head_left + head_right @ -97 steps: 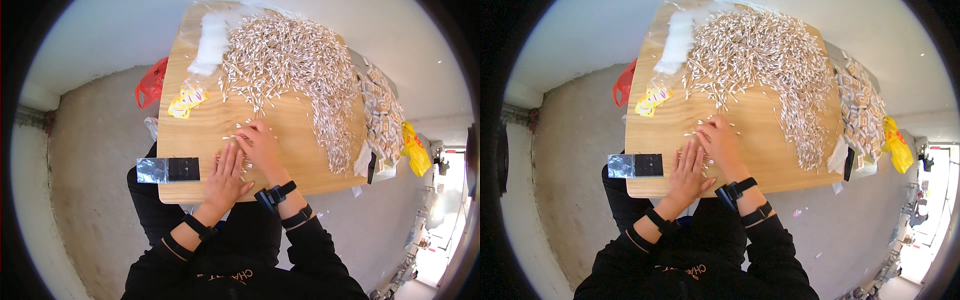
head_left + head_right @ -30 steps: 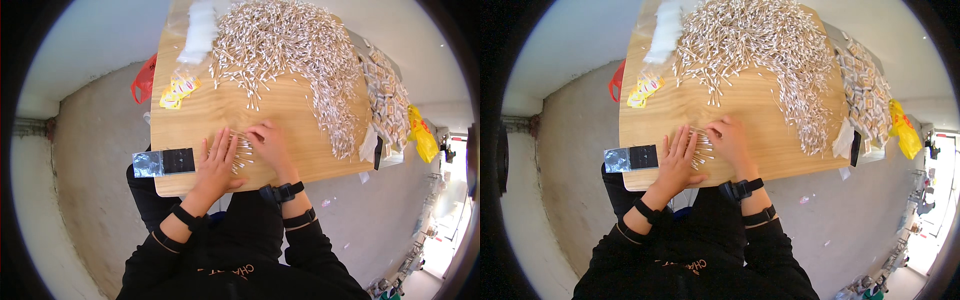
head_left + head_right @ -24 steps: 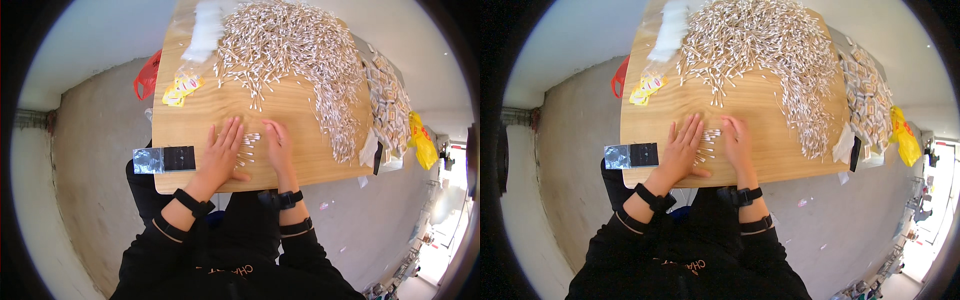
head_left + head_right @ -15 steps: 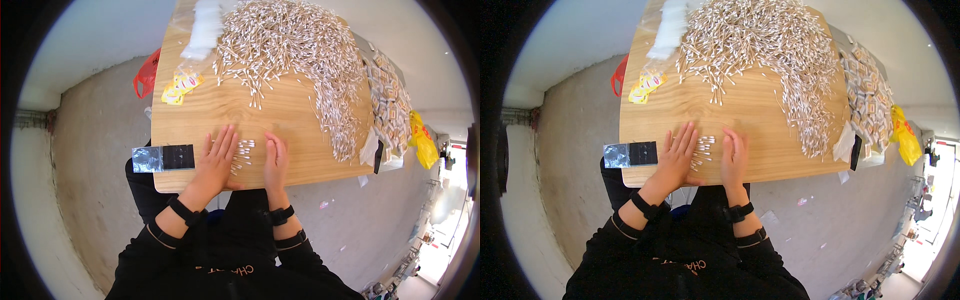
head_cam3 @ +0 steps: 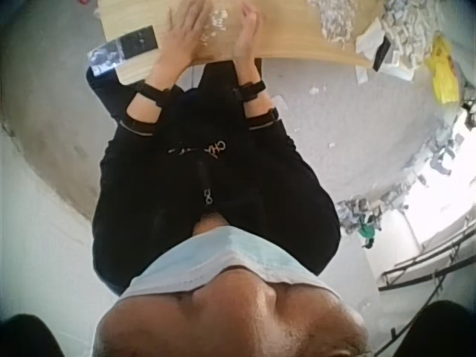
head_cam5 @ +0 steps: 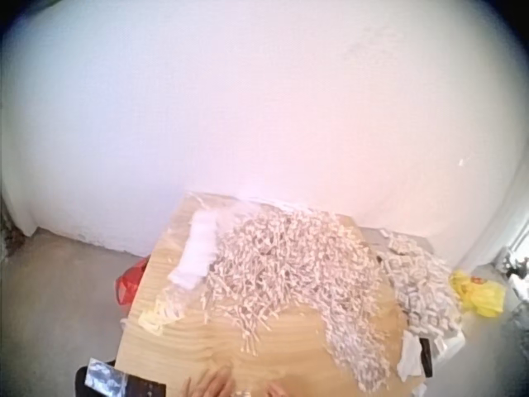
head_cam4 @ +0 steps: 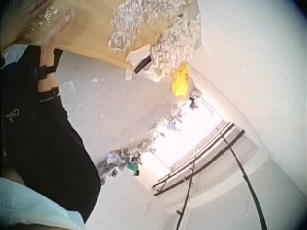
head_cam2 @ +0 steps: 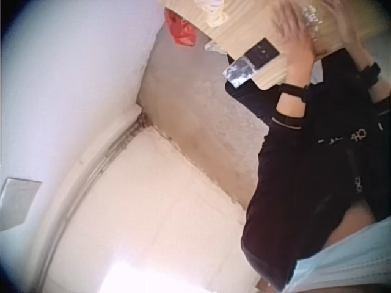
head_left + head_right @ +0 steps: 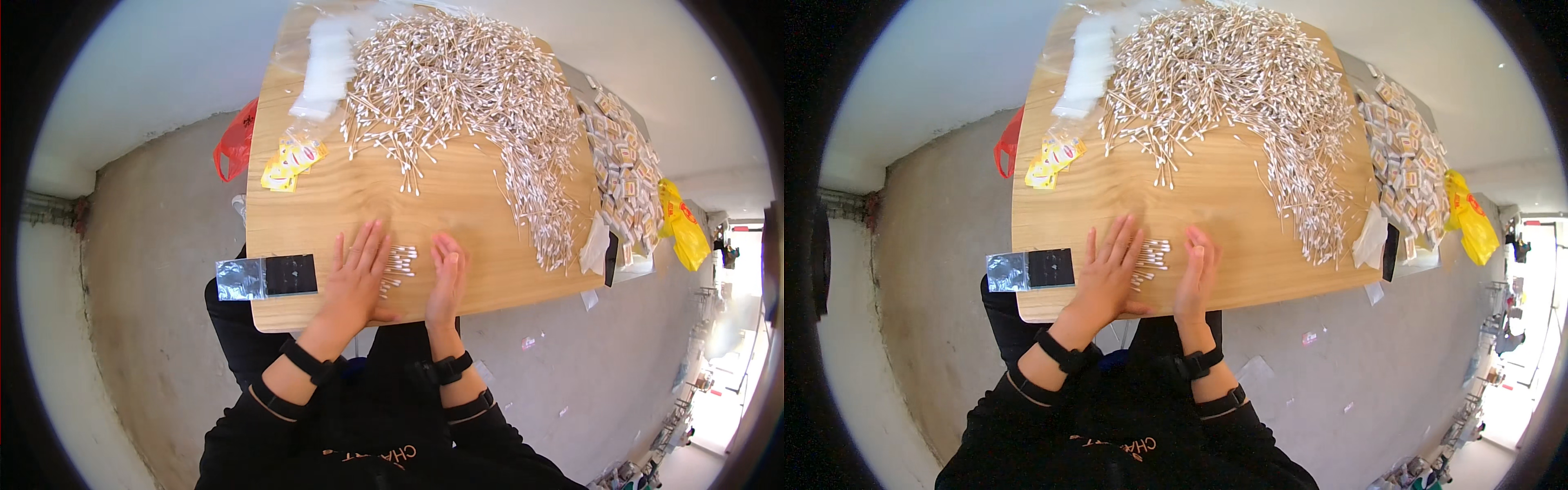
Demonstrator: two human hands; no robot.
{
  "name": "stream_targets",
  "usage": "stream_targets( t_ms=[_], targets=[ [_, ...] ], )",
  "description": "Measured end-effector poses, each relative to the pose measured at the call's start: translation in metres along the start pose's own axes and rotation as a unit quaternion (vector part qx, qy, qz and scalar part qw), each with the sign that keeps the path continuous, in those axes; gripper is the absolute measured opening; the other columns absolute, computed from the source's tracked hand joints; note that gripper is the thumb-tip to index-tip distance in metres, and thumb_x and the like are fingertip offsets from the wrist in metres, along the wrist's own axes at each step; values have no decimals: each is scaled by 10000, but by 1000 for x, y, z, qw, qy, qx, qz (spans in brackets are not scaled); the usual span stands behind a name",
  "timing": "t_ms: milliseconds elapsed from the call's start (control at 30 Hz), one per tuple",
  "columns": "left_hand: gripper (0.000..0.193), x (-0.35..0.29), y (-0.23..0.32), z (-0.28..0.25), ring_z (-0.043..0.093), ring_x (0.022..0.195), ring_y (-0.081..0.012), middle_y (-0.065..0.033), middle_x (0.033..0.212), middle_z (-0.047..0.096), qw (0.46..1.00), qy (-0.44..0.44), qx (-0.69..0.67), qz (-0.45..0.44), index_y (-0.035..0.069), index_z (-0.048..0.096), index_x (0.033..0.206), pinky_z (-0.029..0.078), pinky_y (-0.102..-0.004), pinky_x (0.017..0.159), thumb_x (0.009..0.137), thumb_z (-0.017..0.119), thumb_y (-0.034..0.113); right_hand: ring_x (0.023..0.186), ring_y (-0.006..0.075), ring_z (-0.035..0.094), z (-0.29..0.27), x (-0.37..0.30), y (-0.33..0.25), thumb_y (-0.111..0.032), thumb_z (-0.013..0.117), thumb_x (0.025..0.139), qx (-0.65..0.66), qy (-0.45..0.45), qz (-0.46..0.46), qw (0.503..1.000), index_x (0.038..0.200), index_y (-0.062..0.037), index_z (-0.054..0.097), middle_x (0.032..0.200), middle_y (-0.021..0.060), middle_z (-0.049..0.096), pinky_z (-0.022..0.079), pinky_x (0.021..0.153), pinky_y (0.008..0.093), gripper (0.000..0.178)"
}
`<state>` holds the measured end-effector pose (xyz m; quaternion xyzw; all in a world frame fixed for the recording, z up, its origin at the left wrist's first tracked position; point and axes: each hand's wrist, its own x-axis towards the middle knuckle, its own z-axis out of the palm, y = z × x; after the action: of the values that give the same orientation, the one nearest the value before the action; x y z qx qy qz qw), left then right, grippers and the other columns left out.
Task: Arranging and packaging cotton swabs into small plastic bags.
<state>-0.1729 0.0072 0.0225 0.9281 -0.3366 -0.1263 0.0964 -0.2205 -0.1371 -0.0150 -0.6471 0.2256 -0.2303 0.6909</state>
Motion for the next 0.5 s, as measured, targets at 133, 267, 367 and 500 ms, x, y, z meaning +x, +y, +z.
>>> stream_targets(
  t_ms=[133, 267, 367, 500],
  targets=[
    [1256, -16, -16, -10, 124, 1443, -311, -192, 1546, 141, 1000, 16, -16, -9, 88, 271, 1466, 124, -538, 1139, 455, 808, 606, 1245, 290, 415, 14, -1, -3, -297, 305, 1020, -61, -44, -33, 997, 1282, 35, 455, 1275, 166, 447, 311, 1076, 387, 449],
    [1251, -16, -29, 6, 155, 1432, -339, -215, 1532, 166, 995, 71, -68, 17, 67, 288, 1452, 159, -520, 1137, 440, 823, 570, 1256, 306, 389, 40, -13, 7, -300, 313, 1008, -66, -103, -56, 991, 1305, 24, 452, 1287, 191, 458, 267, 1079, 381, 461],
    [1237, -16, -27, 13, 181, 1422, -355, -231, 1519, 194, 995, 72, -57, 33, 46, 297, 1442, 180, -488, 1141, 438, 828, 536, 1290, 291, 364, 44, -9, 22, -354, 280, 1014, 17, -117, -26, 993, 1327, 27, 416, 1332, 187, 428, 238, 1104, 385, 512],
    [1160, -19, -16, 18, 192, 1419, -357, -238, 1510, 216, 991, 106, -77, -14, 7, 292, 1432, 183, -465, 1145, 525, 802, 519, 1340, 269, 325, 45, -3, 31, -436, 229, 1023, 136, -128, 14, 982, 1361, 30, 363, 1399, 182, 382, 196, 1142, 391, 590]
  ],
)
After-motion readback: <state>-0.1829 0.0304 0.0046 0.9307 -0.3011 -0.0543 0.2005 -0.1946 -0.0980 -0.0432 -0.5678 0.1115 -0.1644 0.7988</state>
